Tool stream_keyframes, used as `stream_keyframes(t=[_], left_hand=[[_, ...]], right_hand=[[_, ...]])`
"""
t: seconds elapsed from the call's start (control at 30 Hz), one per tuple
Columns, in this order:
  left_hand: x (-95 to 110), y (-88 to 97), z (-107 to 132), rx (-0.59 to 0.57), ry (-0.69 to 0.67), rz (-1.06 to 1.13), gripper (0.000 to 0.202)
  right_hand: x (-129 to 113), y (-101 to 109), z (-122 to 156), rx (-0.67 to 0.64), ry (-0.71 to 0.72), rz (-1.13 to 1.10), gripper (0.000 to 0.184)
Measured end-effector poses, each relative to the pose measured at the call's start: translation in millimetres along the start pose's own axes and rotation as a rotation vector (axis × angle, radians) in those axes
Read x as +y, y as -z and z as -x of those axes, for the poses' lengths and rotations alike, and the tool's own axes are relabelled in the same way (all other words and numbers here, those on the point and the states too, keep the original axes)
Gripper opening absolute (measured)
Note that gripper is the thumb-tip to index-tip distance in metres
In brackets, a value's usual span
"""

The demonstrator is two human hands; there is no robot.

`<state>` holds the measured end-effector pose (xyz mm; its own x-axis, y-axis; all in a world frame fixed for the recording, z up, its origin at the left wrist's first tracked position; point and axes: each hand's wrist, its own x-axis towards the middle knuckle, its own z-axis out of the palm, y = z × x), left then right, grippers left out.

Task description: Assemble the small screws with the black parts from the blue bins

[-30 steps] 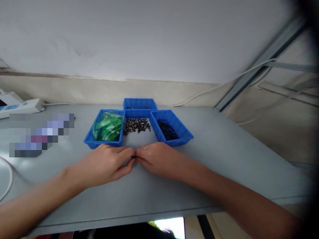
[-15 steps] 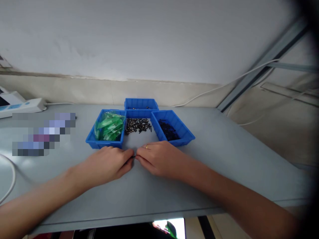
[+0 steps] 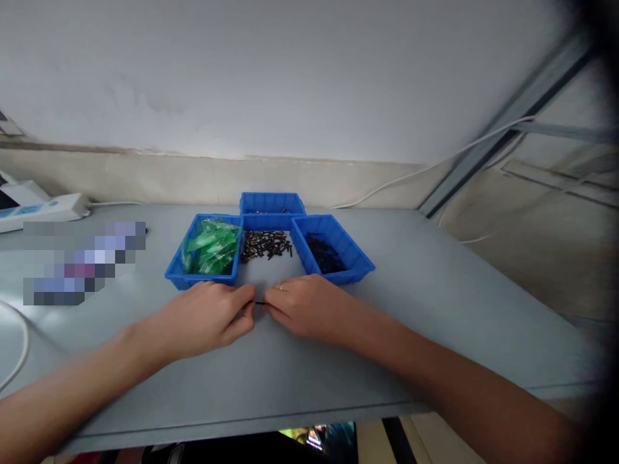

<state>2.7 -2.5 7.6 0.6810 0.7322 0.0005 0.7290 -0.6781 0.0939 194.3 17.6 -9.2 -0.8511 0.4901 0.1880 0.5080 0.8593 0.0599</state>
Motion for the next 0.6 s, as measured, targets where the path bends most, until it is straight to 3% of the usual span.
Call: stream_keyframes(t=[0.4, 0.6], left_hand=[[-1.1, -3.0, 4.3, 0.193, -0.035, 0.046, 0.026], [-1.3, -3.4, 4.3, 0.206, -0.076, 0.064, 0.025]], right_hand=[[0.2, -0.9, -0.6, -0.044, -0.098, -0.077, 0.014], [-0.5, -1.4, -1.2, -0.064, -0.072, -0.154, 0.014]])
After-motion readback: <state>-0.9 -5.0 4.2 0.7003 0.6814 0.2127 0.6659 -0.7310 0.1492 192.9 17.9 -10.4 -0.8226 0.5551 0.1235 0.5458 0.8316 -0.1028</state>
